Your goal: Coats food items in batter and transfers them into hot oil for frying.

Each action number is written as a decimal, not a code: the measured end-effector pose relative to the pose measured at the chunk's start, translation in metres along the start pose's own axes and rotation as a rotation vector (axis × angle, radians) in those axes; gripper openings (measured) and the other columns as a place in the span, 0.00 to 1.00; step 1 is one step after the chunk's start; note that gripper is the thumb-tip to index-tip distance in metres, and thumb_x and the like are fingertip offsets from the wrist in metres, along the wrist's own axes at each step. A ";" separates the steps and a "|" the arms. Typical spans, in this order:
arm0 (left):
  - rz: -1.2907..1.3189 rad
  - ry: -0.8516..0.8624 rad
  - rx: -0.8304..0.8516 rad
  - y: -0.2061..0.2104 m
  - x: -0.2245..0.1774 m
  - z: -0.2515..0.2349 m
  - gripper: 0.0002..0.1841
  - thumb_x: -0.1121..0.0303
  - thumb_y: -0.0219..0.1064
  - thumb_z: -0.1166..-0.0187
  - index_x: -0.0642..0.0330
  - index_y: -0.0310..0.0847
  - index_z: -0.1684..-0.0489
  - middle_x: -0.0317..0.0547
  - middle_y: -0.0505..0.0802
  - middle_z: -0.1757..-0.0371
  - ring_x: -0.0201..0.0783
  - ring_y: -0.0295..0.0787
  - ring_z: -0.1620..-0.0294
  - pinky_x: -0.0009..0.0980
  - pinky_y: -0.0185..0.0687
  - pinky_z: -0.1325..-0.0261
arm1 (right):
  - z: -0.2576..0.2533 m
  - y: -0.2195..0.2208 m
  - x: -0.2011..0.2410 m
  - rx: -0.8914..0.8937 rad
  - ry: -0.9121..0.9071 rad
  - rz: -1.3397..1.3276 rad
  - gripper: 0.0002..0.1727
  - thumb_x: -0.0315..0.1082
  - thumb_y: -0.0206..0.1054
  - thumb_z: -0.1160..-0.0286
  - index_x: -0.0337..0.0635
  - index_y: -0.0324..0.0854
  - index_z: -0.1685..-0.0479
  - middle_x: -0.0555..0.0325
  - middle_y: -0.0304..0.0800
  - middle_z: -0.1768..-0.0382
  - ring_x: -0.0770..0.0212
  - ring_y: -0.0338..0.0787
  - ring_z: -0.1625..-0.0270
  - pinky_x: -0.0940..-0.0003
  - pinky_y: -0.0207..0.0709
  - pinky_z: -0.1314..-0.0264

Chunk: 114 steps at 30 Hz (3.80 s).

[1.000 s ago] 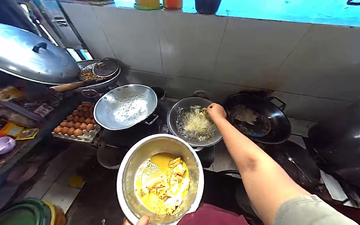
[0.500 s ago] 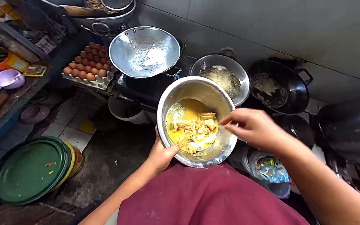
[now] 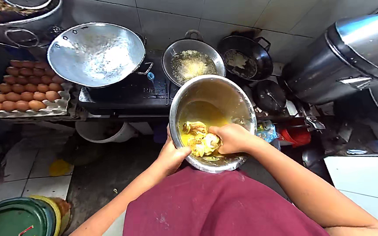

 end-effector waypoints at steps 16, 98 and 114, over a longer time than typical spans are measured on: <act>0.099 0.078 -0.137 -0.023 0.005 0.028 0.39 0.82 0.65 0.42 0.68 0.56 0.22 0.40 0.89 0.49 0.21 0.90 0.52 0.19 0.88 0.47 | -0.020 -0.066 0.019 -0.643 -0.366 -0.017 0.14 0.16 0.66 0.34 0.42 0.92 0.58 0.51 0.95 0.52 0.47 0.92 0.41 0.44 0.84 0.36; 0.123 0.010 -0.083 -0.001 0.019 0.031 0.47 0.84 0.64 0.42 0.70 0.43 0.14 0.48 0.83 0.39 0.22 0.88 0.46 0.17 0.84 0.44 | 0.020 -0.019 -0.007 -0.339 0.120 -0.684 0.09 0.34 0.74 0.23 0.42 0.89 0.50 0.51 0.93 0.58 0.57 0.92 0.55 0.49 0.84 0.46; 0.159 0.026 -0.134 -0.009 0.021 0.038 0.44 0.84 0.63 0.41 0.70 0.46 0.16 0.46 0.85 0.42 0.21 0.89 0.49 0.18 0.86 0.46 | 0.017 -0.011 0.043 -0.314 -0.024 -0.276 0.14 0.39 0.68 0.17 0.45 0.88 0.40 0.53 0.95 0.51 0.52 0.94 0.48 0.44 0.84 0.39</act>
Point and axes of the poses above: each hand's wrist, its own z-axis away from the middle knuckle, its own y-axis out of the palm, x = y × z, the point moved 5 cm from there along -z, towards the middle knuckle
